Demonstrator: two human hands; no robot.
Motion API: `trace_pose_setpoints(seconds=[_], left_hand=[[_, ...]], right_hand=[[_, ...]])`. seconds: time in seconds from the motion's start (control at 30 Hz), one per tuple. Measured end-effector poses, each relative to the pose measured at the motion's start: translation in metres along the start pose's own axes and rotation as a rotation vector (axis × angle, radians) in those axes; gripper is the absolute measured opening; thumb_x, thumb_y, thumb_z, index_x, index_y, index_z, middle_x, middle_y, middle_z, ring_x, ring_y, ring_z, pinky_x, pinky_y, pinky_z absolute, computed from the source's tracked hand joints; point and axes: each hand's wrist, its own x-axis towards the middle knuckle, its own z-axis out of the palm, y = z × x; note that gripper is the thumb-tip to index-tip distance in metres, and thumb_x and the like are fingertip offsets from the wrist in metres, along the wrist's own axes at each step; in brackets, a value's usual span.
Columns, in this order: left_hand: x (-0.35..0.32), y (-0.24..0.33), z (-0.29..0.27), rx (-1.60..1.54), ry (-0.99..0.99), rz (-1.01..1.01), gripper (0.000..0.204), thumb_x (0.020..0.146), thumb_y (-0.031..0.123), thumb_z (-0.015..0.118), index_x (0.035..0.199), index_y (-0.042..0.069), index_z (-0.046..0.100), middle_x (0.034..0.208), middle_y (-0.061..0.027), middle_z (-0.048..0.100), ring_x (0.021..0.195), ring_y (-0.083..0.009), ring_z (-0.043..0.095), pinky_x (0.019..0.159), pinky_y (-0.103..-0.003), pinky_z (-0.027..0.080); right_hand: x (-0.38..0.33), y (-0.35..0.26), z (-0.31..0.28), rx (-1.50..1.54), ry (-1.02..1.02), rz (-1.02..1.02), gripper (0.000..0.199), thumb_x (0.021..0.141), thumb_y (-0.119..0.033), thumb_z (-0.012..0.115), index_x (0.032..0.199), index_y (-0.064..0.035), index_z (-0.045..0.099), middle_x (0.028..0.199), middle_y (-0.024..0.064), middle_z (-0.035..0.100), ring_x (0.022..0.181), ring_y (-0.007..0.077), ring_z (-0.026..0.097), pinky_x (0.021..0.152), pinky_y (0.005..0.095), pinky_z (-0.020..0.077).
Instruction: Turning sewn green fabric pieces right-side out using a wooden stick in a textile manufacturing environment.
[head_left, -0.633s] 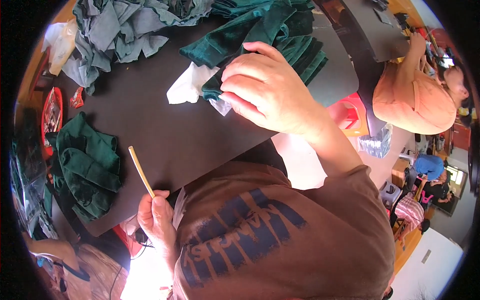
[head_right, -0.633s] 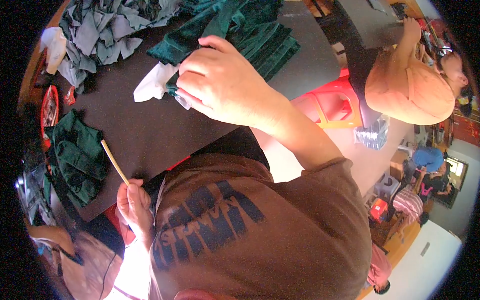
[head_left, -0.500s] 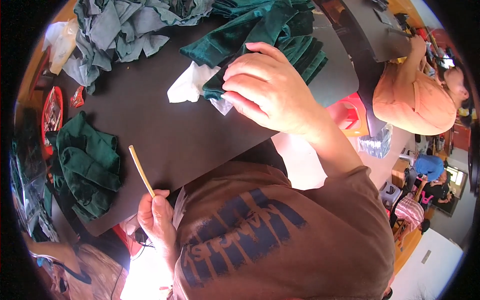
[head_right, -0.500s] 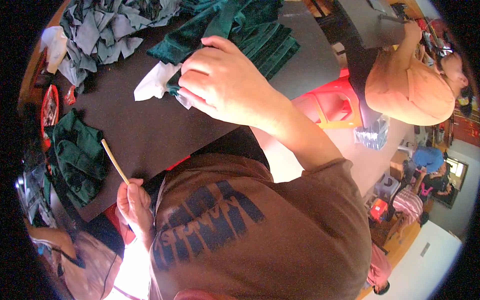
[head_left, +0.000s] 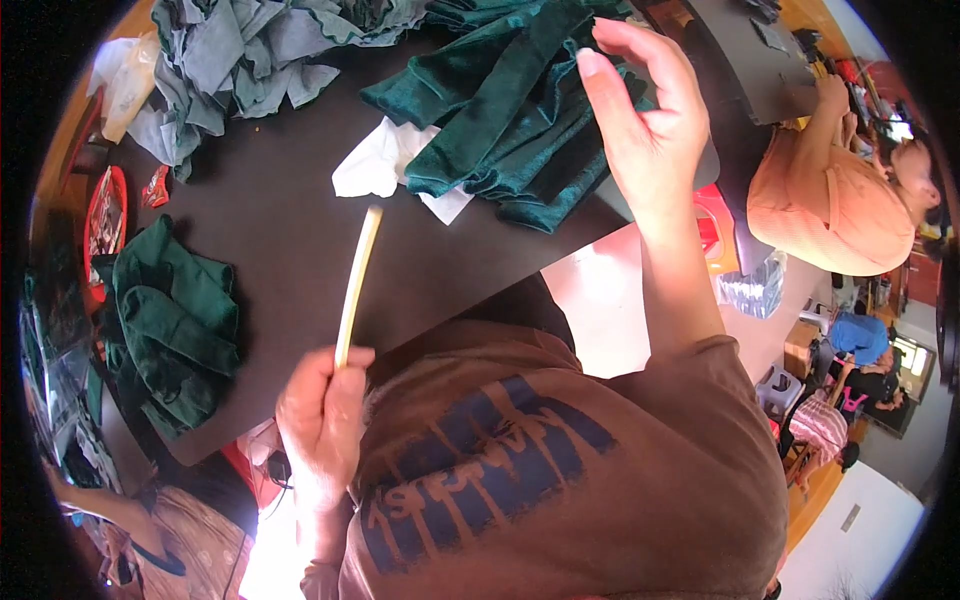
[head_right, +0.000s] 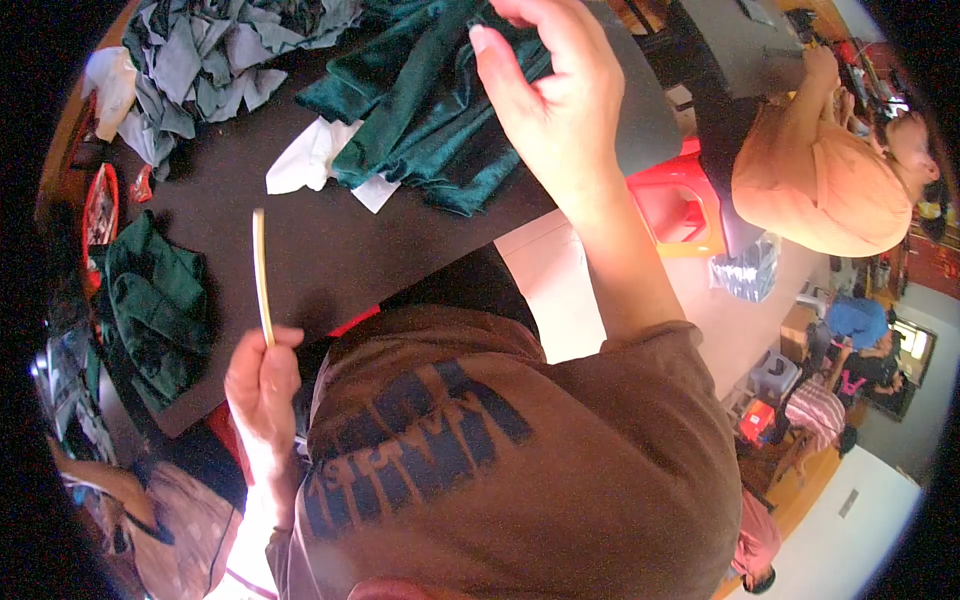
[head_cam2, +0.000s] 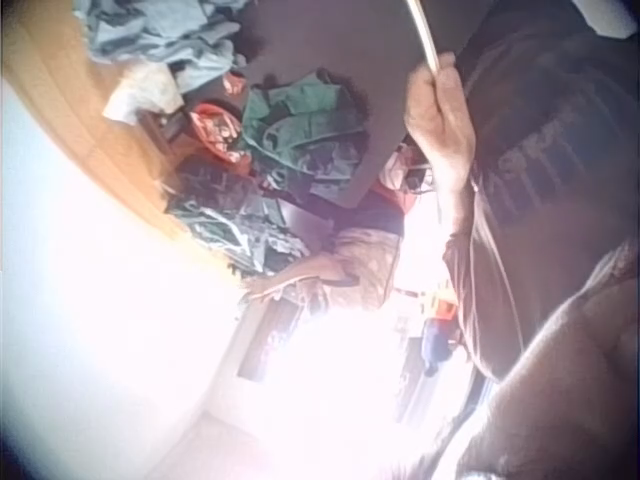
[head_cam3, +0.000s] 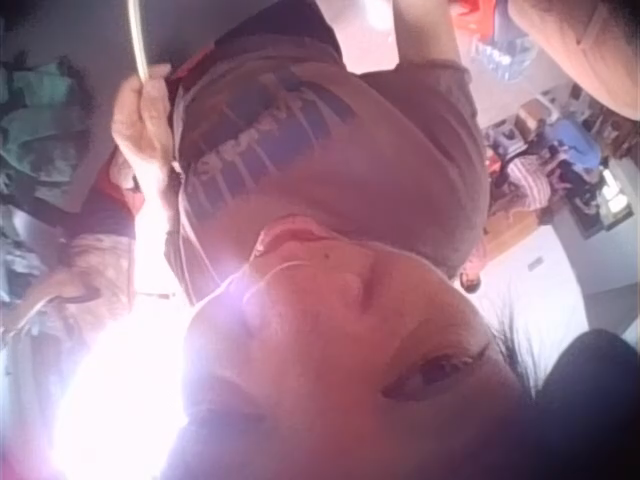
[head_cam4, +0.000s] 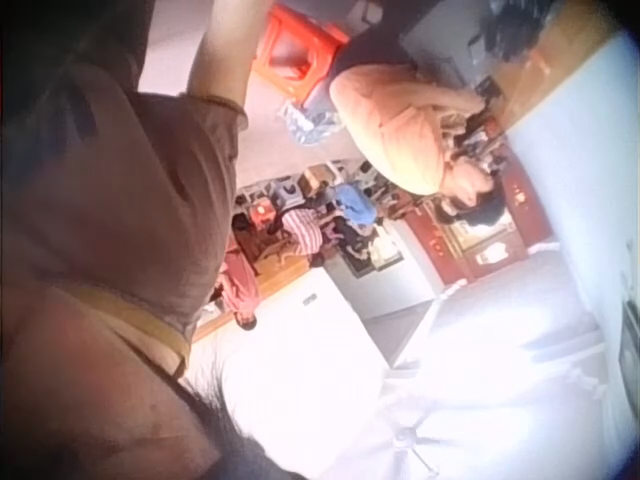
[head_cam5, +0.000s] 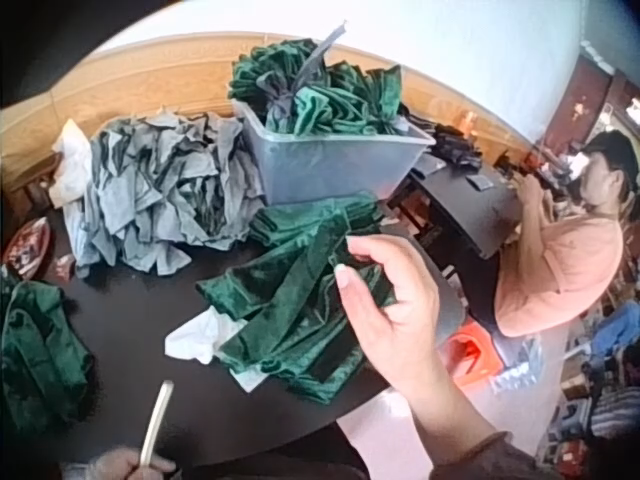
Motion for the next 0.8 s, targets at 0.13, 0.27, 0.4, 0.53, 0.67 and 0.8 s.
trace_pose_setpoints(seconds=[0.13, 0.27, 0.4, 0.53, 0.67, 0.8], left_hand=[[0.039, 0.019, 0.017, 0.012, -0.004, 0.007, 0.016, 0.09, 0.011, 0.048, 0.092, -0.003, 0.057, 0.061, 0.005, 0.043, 0.058, -0.0008, 0.036, 0.05, -0.018, 0.028], [0.066, 0.016, 0.039, 0.285, -0.072, 0.172, 0.016, 0.091, 0.014, 0.048, 0.089, -0.001, 0.053, 0.064, -0.0084, 0.048, 0.058, -0.0182, 0.047, 0.054, -0.028, 0.037], [0.065, 0.022, 0.044, 0.484, -0.091, 0.164, 0.018, 0.091, 0.018, 0.046, 0.084, 0.002, 0.048, 0.072, -0.0195, 0.049, 0.068, -0.0379, 0.05, 0.059, -0.039, 0.041], [0.066, 0.025, 0.048, 0.591, -0.093, 0.138, 0.018, 0.091, 0.019, 0.046, 0.082, 0.003, 0.046, 0.072, -0.0197, 0.05, 0.069, -0.0394, 0.05, 0.059, -0.041, 0.041], [0.067, 0.024, 0.049, 0.607, -0.075, 0.146, 0.019, 0.09, 0.02, 0.046, 0.081, 0.004, 0.046, 0.07, -0.0199, 0.049, 0.068, -0.0398, 0.05, 0.058, -0.041, 0.04], [0.064, 0.023, 0.053, 0.631, -0.007, 0.122, 0.02, 0.09, 0.021, 0.047, 0.08, 0.003, 0.045, 0.068, -0.0197, 0.049, 0.066, -0.0389, 0.05, 0.057, -0.041, 0.04]], right_hand=[[0.008, -0.013, 0.007, 0.032, 0.026, 0.077, 0.025, 0.074, -0.003, 0.065, 0.098, -0.0013, 0.057, 0.081, 0.0082, 0.057, 0.075, 0.015, 0.055, 0.071, 0.0243, 0.0435], [0.006, -0.007, 0.004, 0.012, -0.036, 0.126, 0.034, 0.072, 0.001, 0.065, 0.105, -0.0018, 0.054, 0.087, 0.0085, 0.057, 0.08, 0.0162, 0.055, 0.072, 0.0256, 0.0443], [0.0, 0.006, 0.0, 0.084, -0.134, 0.321, 0.037, 0.072, 0.001, 0.065, 0.107, -0.0027, 0.053, 0.088, 0.0085, 0.057, 0.078, 0.0173, 0.056, 0.072, 0.0247, 0.0444], [-0.01, 0.027, 0.002, 0.159, -0.044, 0.263, 0.033, 0.077, 0.007, 0.055, 0.107, -0.0035, 0.057, 0.08, 0.0006, 0.056, 0.073, 0.0067, 0.052, 0.068, 0.0186, 0.0423], [-0.013, 0.03, -0.001, 0.233, -0.048, 0.216, 0.033, 0.077, 0.004, 0.058, 0.109, -0.0044, 0.057, 0.081, -0.0006, 0.056, 0.071, 0.0053, 0.05, 0.068, 0.0183, 0.0411], [-0.011, 0.019, -0.005, 0.119, -0.129, 0.251, 0.035, 0.076, -0.001, 0.063, 0.111, -0.0059, 0.056, 0.084, 0.0006, 0.057, 0.071, 0.0064, 0.05, 0.068, 0.0196, 0.0406]])
